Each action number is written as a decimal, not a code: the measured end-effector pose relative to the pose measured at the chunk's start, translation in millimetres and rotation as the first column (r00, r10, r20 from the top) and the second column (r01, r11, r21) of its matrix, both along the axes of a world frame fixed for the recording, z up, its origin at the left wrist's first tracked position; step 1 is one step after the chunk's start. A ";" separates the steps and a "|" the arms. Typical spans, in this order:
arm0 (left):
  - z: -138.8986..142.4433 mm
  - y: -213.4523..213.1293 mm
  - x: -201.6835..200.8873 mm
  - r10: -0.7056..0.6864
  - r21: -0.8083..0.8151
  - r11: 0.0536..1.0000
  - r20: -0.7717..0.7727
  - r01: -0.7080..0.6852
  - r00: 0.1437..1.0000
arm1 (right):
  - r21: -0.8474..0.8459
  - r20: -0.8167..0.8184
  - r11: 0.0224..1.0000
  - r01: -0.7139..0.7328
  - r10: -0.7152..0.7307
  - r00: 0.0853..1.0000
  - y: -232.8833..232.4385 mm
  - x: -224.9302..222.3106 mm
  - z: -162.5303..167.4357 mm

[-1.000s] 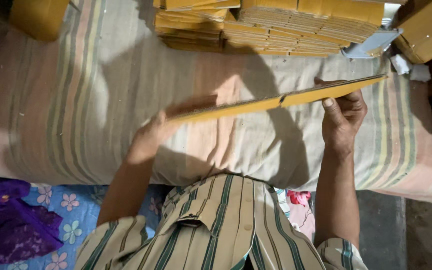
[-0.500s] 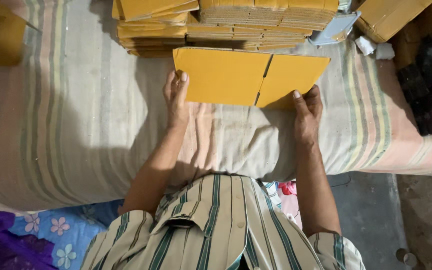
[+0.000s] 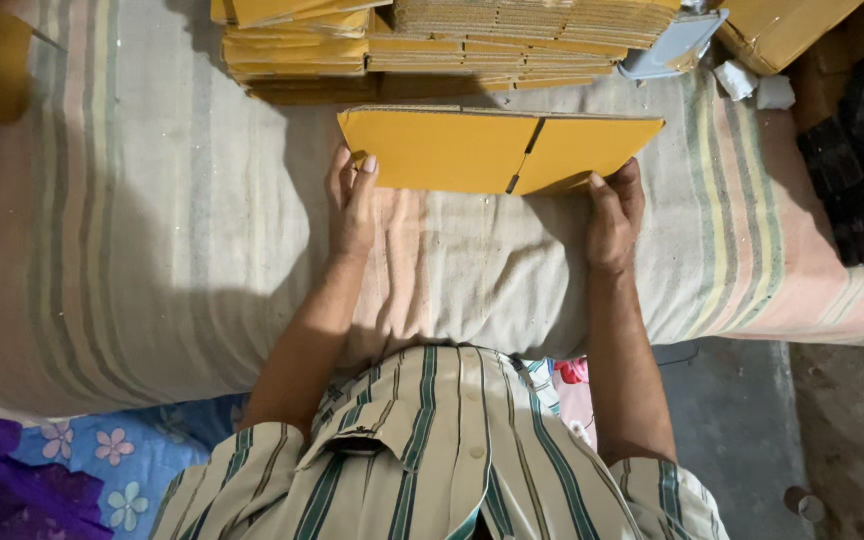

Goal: The person folds flat yellow cardboard boxes into shape, pressing the creases and tucking the flaps, then places each finished box onto a stack beside them, repeating the cycle.

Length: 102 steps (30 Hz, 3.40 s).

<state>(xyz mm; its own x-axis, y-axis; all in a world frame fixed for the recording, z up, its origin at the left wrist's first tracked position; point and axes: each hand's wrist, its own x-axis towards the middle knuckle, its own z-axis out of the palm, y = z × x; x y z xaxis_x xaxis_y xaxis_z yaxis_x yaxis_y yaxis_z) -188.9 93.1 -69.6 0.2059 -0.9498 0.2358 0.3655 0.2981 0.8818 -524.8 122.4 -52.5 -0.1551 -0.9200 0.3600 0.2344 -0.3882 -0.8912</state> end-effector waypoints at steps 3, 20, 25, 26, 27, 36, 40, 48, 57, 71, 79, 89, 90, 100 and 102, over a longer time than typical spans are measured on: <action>8.6 10.2 2.0 -0.050 -0.083 0.995 0.144 0.063 0.988 | -0.062 -0.133 0.998 0.008 -0.016 0.991 3.0 -2.9 -3.2; 33.7 20.2 -1.5 -0.109 -0.112 0.982 0.325 0.153 0.939 | -0.033 -0.436 0.998 -0.050 0.030 0.899 9.7 12.8 24.0; 29.5 20.6 0.2 -0.143 -0.034 0.987 0.283 0.159 0.948 | -0.031 -0.454 0.991 0.133 -0.132 0.881 16.7 25.6 28.2; 26.6 21.0 0.5 -0.178 0.012 0.984 0.229 0.180 0.957 | -0.023 -0.431 0.983 0.180 -0.172 0.886 18.1 27.7 24.9; 22.8 21.3 0.4 -0.209 0.054 0.978 0.175 0.203 0.962 | -0.040 -0.415 0.986 0.161 -0.163 0.895 20.7 30.3 19.0; -20.7 44.0 -24.9 -0.098 -0.177 0.970 0.344 0.167 0.934 | 0.160 -0.349 0.987 0.017 0.040 0.936 -14.0 0.0 -68.2; -27.8 42.3 -25.5 -0.077 -0.254 0.956 0.263 0.146 0.962 | 0.374 -0.099 0.926 -0.054 0.097 0.990 -33.7 -1.8 -54.0; 7.3 16.3 -8.1 -0.018 -0.321 0.941 0.259 0.104 0.966 | -0.062 -0.109 0.997 -0.046 0.039 0.993 1.1 41.5 43.1; 57.3 7.3 -45.8 0.192 -0.434 0.901 0.434 0.017 0.880 | -0.157 -0.371 0.988 0.009 -0.067 0.926 2.7 58.8 77.4; 59.4 10.2 -30.7 0.209 -0.469 0.881 0.499 0.060 0.841 | -0.335 -0.563 0.942 -0.001 -0.200 0.802 1.3 66.8 78.2; 49.3 8.4 -30.2 0.011 -0.254 0.963 0.371 0.090 0.929 | -0.062 -0.190 0.976 0.207 -0.215 0.958 4.4 70.8 53.3; 52.9 -3.2 -22.2 0.102 -0.327 0.943 0.444 0.055 0.890 | 0.017 -0.130 0.991 0.130 -0.127 0.983 -3.2 57.2 52.5; 55.5 -7.0 -19.2 0.153 -0.360 0.932 0.508 0.048 0.848 | 0.038 -0.159 0.992 0.117 -0.110 0.981 -2.7 56.8 54.0; 75.0 -19.1 -1.6 0.048 -0.265 0.949 0.661 0.173 0.749 | 0.050 -0.303 0.999 0.019 -0.003 0.953 -1.5 56.0 65.7; 76.8 -18.5 2.2 0.031 -0.252 0.951 0.653 0.178 0.757 | 0.057 -0.326 0.998 0.027 -0.007 0.945 0.0 54.9 66.0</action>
